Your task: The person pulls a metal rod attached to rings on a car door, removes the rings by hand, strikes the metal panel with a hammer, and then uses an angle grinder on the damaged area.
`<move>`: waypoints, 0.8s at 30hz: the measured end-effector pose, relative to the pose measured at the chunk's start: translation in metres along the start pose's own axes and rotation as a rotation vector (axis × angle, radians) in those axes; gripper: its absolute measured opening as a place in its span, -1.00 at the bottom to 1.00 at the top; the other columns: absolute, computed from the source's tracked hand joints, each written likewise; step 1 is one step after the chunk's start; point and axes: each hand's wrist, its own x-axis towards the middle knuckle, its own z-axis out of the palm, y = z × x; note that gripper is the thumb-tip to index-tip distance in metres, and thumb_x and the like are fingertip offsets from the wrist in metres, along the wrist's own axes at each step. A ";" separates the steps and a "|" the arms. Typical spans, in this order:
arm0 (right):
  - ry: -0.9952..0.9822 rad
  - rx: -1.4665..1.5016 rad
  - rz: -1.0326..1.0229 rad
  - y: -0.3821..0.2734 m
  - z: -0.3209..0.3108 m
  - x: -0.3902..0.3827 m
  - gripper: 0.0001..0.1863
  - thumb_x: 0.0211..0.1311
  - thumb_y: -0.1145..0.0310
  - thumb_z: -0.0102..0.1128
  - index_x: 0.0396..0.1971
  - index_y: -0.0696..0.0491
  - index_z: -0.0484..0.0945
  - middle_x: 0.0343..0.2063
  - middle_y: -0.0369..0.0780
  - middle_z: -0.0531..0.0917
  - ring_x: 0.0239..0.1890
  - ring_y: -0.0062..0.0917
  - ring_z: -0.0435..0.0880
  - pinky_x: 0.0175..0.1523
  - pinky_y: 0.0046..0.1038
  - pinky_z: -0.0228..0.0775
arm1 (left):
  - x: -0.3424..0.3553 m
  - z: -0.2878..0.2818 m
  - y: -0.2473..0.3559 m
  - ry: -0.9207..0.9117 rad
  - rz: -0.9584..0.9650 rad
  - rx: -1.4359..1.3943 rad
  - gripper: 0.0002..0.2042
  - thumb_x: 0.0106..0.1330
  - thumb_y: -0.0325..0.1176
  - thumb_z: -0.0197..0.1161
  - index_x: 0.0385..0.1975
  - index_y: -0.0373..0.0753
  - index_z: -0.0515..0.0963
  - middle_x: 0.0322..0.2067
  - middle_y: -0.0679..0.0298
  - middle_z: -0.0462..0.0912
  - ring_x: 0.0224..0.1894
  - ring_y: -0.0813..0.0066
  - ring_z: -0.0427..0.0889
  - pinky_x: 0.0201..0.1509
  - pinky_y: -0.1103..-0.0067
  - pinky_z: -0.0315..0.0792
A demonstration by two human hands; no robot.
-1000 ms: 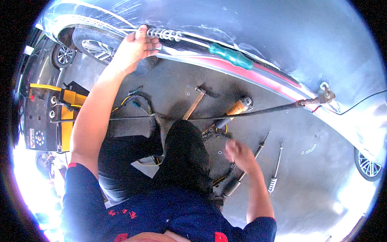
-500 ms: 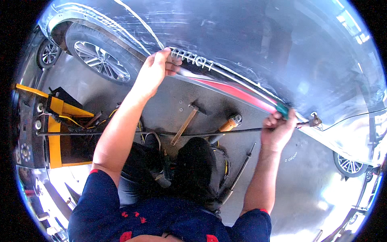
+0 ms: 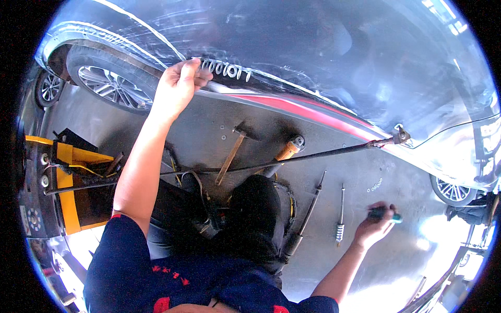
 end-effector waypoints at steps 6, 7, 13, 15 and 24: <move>-0.457 -1.082 0.309 0.212 -0.179 -0.015 -0.63 0.32 0.18 0.39 -0.03 0.09 0.56 -0.31 -0.10 0.71 -0.29 -0.25 0.69 -0.10 -0.19 0.57 | 0.013 0.014 0.015 0.088 0.309 0.692 -0.64 0.52 -0.07 0.16 -0.23 -0.26 0.72 -0.46 0.02 0.74 -0.32 0.04 0.79 -0.21 0.30 0.60; -0.618 -1.355 0.384 0.213 -0.103 -0.067 -0.46 0.28 0.02 0.39 0.03 0.15 0.57 -0.14 0.03 0.76 -0.06 -0.05 0.76 0.02 -0.08 0.59 | 0.007 -0.009 0.019 0.119 0.288 0.786 -0.64 0.52 -0.07 0.16 -0.23 -0.26 0.72 -0.46 0.02 0.74 -0.32 0.04 0.79 -0.21 0.30 0.60; -1.207 -1.262 0.134 0.142 0.058 -0.097 -0.43 0.36 -0.05 0.27 0.05 0.20 0.62 0.04 0.20 0.67 0.12 0.08 0.66 0.12 -0.05 0.54 | 0.011 -0.022 0.039 0.078 0.394 1.000 -0.68 0.40 -0.06 0.17 -0.24 -0.16 0.75 -0.29 0.02 0.76 -0.16 -0.08 0.75 -0.01 0.18 0.63; -1.190 -0.717 0.011 0.069 0.154 -0.085 -0.60 0.52 0.06 0.18 -0.22 0.16 0.62 -0.39 -0.11 0.67 -0.32 -0.33 0.67 -0.23 -0.27 0.49 | 0.013 -0.013 0.041 0.024 0.415 0.990 -0.67 0.45 -0.10 0.14 -0.22 -0.25 0.70 -0.26 -0.12 0.71 -0.11 -0.20 0.69 0.00 0.12 0.57; -0.828 -0.655 -0.478 -0.032 0.361 -0.085 -0.51 0.52 0.03 0.21 -0.42 0.20 0.59 -0.56 0.00 0.59 -0.52 -0.19 0.55 -0.27 -0.26 0.46 | 0.023 -0.023 0.032 -0.075 0.487 0.877 -0.68 0.47 -0.11 0.14 -0.28 -0.25 0.67 -0.32 -0.11 0.69 -0.18 -0.21 0.67 -0.08 0.12 0.56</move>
